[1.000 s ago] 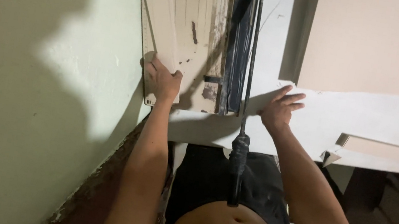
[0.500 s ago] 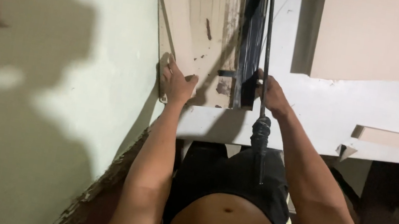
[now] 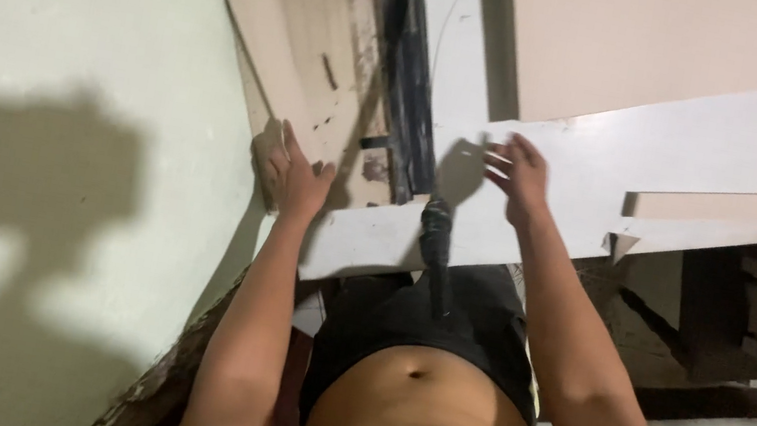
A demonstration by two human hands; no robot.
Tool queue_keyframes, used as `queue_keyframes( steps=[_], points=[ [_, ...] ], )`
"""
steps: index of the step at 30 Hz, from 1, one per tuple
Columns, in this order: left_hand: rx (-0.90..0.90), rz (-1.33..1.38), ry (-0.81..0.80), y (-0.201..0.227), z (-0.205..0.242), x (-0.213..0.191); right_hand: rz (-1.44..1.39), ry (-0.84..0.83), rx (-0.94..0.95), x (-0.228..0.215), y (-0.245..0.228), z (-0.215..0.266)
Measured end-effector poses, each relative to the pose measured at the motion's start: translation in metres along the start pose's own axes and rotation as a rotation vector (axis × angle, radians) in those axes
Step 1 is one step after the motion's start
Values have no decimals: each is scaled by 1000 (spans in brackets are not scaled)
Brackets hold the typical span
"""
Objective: The person places a white plank onto a manual cutting machine and uses a lever to cut it. They repeat this process, moving the cut pieces aside and feeding new planks into the machine.
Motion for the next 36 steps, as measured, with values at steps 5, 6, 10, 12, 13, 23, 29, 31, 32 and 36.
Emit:
queue_keyframes(
  steps=[5, 6, 10, 12, 13, 23, 29, 31, 32, 36],
  points=[
    [178, -51, -44, 42, 39, 1, -199, 358, 1, -110, 27, -70],
    [181, -53, -42, 49, 41, 4, -203, 357, 0, -116, 5, -63],
    [379, 51, -12, 104, 59, 4, -172, 224, 150, -102, -73, -21],
    [486, 88, 8, 146, 75, -2, -173, 214, 177, -99, -95, -7],
    [542, 110, 7, 170, 85, -6, -173, 224, 170, -101, -95, -11],
    [763, 208, -89, 255, 94, 40, -532, 165, 61, -127, -95, -27],
    [629, 185, -57, 219, 82, 12, -242, 221, 67, -135, -13, -18],
    [550, 171, -40, 174, 62, 10, -235, 200, 97, -123, 20, 0],
    [477, 158, -26, 150, 51, 9, -231, 182, 123, -117, 38, 8],
    [291, 31, -64, 71, 50, 14, -283, 155, 176, -81, 67, 40]
  ],
)
Point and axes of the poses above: each hand's wrist, its own z-axis away from the middle knuckle, its own x-axis out of the palm, y = z × x, the point moved 8 cm from there along -z, towards the middle knuckle, and after that the axes turned 13 degrees about z, right-handed, at the moved point
